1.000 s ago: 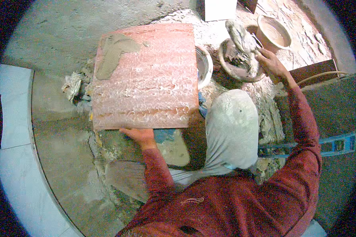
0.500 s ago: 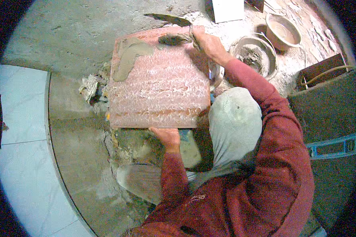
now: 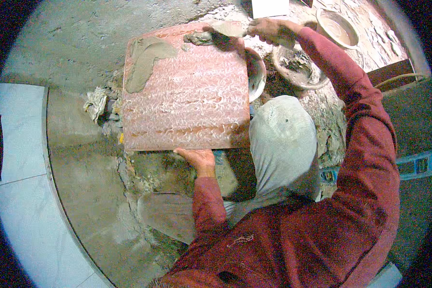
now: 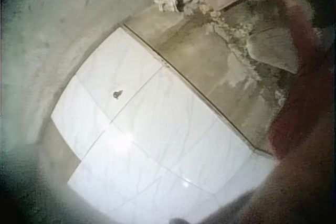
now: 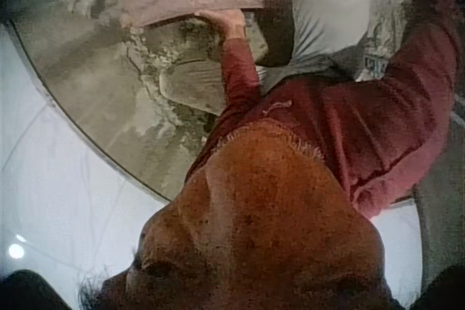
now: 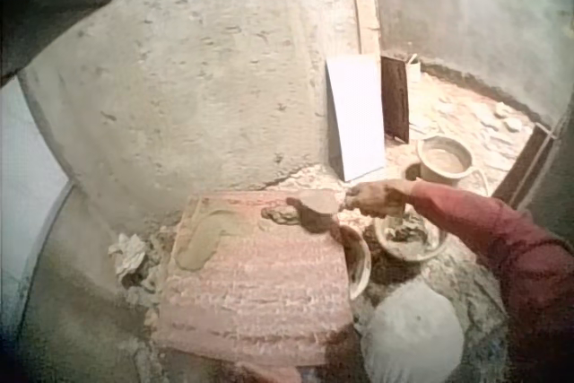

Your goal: The person applies mortar to the back of a tile using a trowel and then places the tile onto the floor surface.

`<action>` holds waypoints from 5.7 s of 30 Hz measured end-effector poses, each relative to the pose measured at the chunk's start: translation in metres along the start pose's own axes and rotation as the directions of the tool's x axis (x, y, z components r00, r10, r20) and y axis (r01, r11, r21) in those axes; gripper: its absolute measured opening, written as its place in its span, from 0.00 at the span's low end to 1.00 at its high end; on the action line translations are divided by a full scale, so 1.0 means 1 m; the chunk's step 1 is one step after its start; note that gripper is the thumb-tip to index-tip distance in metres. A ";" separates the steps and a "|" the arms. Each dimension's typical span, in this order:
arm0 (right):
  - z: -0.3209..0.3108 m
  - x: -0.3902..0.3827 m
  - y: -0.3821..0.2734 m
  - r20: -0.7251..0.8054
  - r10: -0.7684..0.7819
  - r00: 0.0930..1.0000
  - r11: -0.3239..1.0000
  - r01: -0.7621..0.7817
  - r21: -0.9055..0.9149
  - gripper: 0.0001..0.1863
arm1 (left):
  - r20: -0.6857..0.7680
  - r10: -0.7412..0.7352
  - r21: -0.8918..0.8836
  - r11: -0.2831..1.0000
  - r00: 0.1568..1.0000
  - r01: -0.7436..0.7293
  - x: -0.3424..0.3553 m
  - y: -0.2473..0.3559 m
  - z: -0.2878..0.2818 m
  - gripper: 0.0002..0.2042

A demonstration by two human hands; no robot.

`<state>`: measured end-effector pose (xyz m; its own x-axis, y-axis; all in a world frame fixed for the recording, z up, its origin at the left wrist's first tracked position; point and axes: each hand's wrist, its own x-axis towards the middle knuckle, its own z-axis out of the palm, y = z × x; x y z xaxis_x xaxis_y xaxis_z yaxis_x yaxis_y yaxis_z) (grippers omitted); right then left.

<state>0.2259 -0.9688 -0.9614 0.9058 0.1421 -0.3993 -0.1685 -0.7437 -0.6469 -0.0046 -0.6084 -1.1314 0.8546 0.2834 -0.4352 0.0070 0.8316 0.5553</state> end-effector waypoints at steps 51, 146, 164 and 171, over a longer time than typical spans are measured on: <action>-0.032 -0.087 0.050 0.010 -0.308 0.951 0.543 0.184 -0.819 0.19 | 0.078 -0.015 -0.013 1.000 0.997 0.016 0.002 -0.001 0.003 0.49; 0.116 0.056 -0.173 0.351 -0.099 0.931 0.994 0.074 0.086 0.23 | 0.120 -0.034 -0.325 0.943 0.992 0.072 -0.006 0.013 0.004 0.40; 0.112 -0.020 -0.039 0.171 -0.709 0.685 0.456 0.630 -0.629 0.26 | 0.113 0.021 -0.147 0.989 0.993 -0.004 -0.009 0.040 0.001 0.41; 0.112 -0.152 0.073 -0.015 -0.002 1.000 0.793 0.011 0.609 0.33 | -0.049 -0.042 -0.079 0.996 0.998 0.038 -0.011 0.050 0.015 0.39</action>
<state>0.0327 -0.9710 -1.0209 0.9119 0.1335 -0.3881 -0.3608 -0.1901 -0.9131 -0.0060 -0.5771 -1.0877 0.8269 0.2715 -0.4924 -0.0016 0.8769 0.4807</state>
